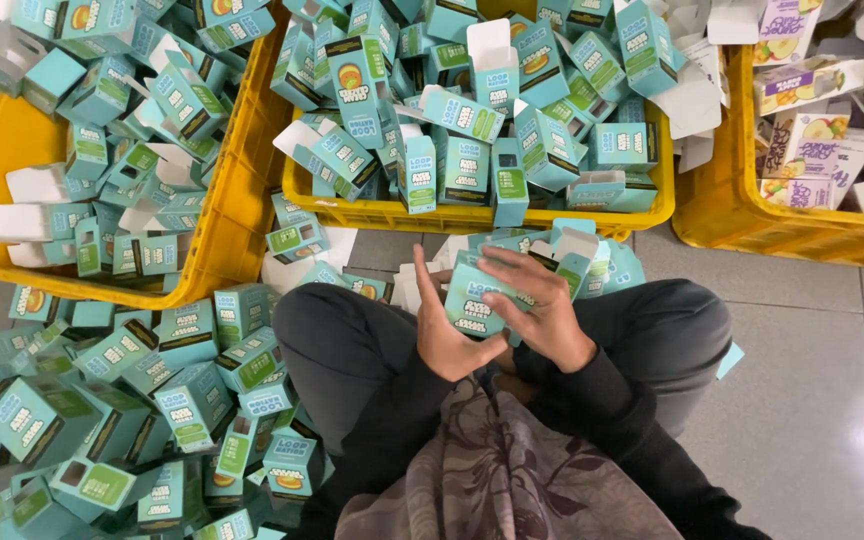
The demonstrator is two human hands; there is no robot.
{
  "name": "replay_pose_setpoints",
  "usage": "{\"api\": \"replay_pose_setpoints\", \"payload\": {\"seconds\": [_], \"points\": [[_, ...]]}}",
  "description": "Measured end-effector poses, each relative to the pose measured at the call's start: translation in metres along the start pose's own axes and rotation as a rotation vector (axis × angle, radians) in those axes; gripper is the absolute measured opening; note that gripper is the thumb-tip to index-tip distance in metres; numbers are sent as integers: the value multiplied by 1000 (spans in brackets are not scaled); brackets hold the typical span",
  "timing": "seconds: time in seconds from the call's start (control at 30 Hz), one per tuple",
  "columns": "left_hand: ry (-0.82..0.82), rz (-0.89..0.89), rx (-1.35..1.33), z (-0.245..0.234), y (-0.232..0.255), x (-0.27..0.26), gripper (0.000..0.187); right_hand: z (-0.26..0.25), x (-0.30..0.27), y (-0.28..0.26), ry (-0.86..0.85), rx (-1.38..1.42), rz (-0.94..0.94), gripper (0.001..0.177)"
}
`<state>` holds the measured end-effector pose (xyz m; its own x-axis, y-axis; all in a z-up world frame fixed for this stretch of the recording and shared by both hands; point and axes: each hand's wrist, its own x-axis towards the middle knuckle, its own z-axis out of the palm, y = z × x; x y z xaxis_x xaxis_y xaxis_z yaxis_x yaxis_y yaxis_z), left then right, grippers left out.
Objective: The person is manually folding and assembling small cardboard product boxes from a flat state.
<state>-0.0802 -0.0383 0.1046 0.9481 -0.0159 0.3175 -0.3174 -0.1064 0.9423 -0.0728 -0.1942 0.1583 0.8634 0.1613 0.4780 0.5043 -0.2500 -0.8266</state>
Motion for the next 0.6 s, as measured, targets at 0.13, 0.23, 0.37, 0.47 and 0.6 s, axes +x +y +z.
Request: {"api": "replay_pose_setpoints", "payload": {"seconds": [0.13, 0.23, 0.37, 0.47, 0.6], "points": [[-29, -12, 4, 3, 6, -2, 142, -9, 3, -2, -23, -34, 7, 43], [-77, -46, 47, 0, 9, 0, 146, -6, 2, 0, -27, 64, 7, 42], [-79, -51, 30, 0, 2, -2, 147, 3, 0, 2, -24, 108, 66, 37], [-18, -36, 68, -4, -6, -2, 145, 3, 3, 1, -89, 97, 80, 46], [186, -76, 213, -55, -21, 11, 128, -13, 12, -6, -120, 87, 70, 70]]}}
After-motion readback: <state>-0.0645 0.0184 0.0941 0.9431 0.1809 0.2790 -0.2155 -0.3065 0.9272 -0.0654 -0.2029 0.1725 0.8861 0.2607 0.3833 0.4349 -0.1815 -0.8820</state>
